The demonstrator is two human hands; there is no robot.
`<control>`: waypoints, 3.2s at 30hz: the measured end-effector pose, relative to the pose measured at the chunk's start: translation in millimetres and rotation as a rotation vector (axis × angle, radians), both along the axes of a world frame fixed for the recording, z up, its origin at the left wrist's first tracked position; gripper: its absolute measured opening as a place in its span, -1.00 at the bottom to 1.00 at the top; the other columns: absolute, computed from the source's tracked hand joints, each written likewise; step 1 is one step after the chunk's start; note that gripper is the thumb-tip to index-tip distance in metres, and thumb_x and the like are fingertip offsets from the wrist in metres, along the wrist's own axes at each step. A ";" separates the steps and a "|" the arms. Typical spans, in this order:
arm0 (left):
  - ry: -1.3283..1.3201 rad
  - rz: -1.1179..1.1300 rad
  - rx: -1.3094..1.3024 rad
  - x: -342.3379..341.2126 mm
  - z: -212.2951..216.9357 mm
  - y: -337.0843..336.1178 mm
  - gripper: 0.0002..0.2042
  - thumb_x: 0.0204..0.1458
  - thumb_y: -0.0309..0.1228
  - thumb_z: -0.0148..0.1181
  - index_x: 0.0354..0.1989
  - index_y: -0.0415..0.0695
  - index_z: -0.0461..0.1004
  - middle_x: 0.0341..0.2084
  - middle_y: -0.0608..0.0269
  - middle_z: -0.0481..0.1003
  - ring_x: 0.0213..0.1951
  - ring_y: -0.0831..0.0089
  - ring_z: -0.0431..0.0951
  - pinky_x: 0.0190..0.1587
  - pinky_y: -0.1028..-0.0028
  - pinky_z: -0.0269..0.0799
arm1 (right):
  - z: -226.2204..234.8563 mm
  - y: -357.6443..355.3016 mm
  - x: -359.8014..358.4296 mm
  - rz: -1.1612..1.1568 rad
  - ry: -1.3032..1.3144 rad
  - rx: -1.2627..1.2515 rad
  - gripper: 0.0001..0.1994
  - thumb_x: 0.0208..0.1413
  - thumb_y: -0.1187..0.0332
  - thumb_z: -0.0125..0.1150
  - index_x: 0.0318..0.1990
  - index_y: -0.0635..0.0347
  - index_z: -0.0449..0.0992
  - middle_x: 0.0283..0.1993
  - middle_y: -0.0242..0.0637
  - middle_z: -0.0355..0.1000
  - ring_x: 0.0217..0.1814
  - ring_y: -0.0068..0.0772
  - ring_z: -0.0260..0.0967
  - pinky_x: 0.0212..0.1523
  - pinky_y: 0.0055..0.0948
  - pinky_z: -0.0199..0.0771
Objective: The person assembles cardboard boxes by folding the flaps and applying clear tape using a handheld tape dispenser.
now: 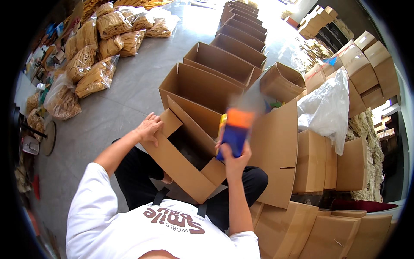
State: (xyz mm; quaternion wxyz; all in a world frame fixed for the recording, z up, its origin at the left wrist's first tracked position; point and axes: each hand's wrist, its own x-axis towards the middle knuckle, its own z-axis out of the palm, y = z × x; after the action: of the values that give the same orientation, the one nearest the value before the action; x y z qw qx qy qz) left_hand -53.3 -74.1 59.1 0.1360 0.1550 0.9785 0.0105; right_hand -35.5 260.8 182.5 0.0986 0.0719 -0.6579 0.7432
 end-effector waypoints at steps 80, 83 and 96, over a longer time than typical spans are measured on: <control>-0.295 0.989 1.939 15.7 -29.1 8.9 -0.83 -0.10 -0.36 0.31 -0.59 -0.17 0.49 -0.68 0.38 0.43 -0.65 0.66 0.31 -0.58 0.66 0.21 | -102.4 -98.7 -7.2 0.746 -0.396 0.267 -0.72 0.07 0.25 0.19 -0.24 0.33 0.44 -0.45 -0.34 0.44 -0.48 -0.59 0.41 -0.45 -0.63 0.41; 0.007 0.902 1.532 -12.2 -42.6 -20.2 -0.86 -0.19 -0.41 0.31 -0.63 -0.18 0.50 -0.71 0.38 0.44 -0.61 0.66 0.36 -0.56 0.58 0.27 | -95.4 -99.7 -6.0 0.707 -0.218 0.340 -0.68 0.04 0.22 0.21 -0.22 0.34 0.43 -0.41 -0.36 0.44 -0.39 -0.62 0.38 -0.36 -0.62 0.38; 0.308 0.990 1.068 -57.8 -132.7 -90.6 -0.88 -0.27 -0.43 0.31 -0.62 -0.19 0.51 -0.71 0.27 0.47 -0.63 0.60 0.41 -0.53 0.52 0.34 | -95.3 -65.9 11.1 0.683 -0.406 0.418 -0.69 -0.02 0.25 0.25 -0.26 0.35 0.44 -0.44 -0.34 0.43 -0.40 -0.64 0.36 -0.36 -0.63 0.38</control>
State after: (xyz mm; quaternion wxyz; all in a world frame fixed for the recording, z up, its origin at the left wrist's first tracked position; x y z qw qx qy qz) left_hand -111.1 -164.7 -73.6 -0.1172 -0.2591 0.8036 0.5229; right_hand -24.4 194.9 87.3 -0.2999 0.1561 -0.7384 0.5835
